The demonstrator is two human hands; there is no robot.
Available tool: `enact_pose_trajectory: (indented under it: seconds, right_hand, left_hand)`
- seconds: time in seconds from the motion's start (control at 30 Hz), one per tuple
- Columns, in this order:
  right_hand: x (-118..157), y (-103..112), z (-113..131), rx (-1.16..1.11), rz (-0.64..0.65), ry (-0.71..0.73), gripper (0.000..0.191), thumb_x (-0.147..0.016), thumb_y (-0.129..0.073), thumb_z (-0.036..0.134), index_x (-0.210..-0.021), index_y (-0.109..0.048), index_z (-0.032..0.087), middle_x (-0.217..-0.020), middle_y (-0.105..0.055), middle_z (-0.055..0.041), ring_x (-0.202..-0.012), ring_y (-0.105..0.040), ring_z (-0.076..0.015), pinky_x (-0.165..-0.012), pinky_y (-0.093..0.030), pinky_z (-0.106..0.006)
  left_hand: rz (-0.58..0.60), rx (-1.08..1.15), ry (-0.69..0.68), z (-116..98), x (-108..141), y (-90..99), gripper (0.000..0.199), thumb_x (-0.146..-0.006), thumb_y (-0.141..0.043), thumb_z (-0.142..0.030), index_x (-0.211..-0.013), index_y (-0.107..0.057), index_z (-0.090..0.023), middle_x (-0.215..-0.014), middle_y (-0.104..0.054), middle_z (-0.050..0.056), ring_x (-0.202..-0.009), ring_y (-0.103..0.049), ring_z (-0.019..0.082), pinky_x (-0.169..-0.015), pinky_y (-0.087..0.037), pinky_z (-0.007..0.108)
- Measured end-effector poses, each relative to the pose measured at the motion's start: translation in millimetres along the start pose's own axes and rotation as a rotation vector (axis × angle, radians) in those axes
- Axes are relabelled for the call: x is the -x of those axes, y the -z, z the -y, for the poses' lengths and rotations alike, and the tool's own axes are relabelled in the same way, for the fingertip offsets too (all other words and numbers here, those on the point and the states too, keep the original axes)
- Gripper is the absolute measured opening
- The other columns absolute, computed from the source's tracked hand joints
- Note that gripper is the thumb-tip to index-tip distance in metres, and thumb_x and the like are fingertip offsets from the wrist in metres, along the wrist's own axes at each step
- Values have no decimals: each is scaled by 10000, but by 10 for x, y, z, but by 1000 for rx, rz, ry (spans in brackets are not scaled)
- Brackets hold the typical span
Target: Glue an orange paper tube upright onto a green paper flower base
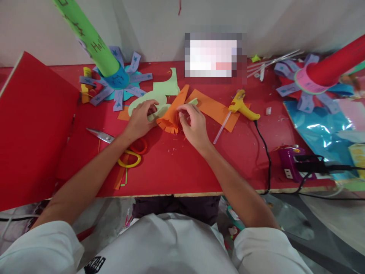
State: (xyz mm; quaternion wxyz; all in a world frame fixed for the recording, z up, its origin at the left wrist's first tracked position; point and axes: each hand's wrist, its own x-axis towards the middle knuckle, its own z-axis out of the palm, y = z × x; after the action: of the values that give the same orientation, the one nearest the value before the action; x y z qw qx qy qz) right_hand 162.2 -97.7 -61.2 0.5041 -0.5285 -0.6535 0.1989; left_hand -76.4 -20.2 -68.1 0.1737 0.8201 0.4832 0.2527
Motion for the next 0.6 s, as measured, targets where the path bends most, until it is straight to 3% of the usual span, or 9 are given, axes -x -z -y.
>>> enact_pose_trajectory:
  seconds: [0.13, 0.23, 0.4, 0.5, 0.6]
  right_hand:
    - [2, 10, -28, 43, 0, -56, 296, -1130, -538, 498, -1212, -700, 264, -1138, -791, -83, -919, -730, -229, -808, -582, -385]
    - [14, 30, -11, 171, 95, -104, 441, -1149, -470, 582, -1381, -671, 266, -1107, -809, -90, -917, -751, -264, -850, -585, -417]
    - [52, 22, 113, 333, 246, -108, 619, -1154, -391, 630, -1610, -573, 253, -1218, -812, -140, -1080, -763, -350, -904, -617, -468]
    - [52, 8, 155, 222, 319, -101, 646, -1154, -358, 656, -1646, -554, 287, -1380, -784, -134, -1267, -734, -366, -1073, -608, -544]
    - [35, 4, 148, 14, 339, -85, 712, -1125, -388, 725, -1709, -462, 323, -1722, -567, -99, -1589, -536, -361, -1273, -504, -595]
  left_hand:
    - [-68, 166, -67, 82, -19, -46, 395, -887, -767, -246, -1260, -637, -253, -1013, -701, 20, -893, -619, 192, -829, -503, 322]
    - [-59, 236, -113, 105, -15, -65, 410, -906, -725, -229, -1306, -632, -236, -957, -681, 5, -815, -600, 164, -770, -501, 293]
    - [-21, 222, -235, 64, 0, -49, 565, -923, -691, -217, -1480, -596, -211, -1260, -737, 96, -1063, -701, 216, -966, -594, 352]
    - [-12, 240, -323, 24, 1, -10, 564, -940, -648, -174, -1501, -600, -211, -1433, -700, 130, -1216, -719, 244, -1077, -607, 395]
    - [-74, 212, -396, 4, 1, 17, 519, -983, -596, -142, -1497, -617, -212, -1428, -692, 141, -1336, -689, 271, -1137, -599, 433]
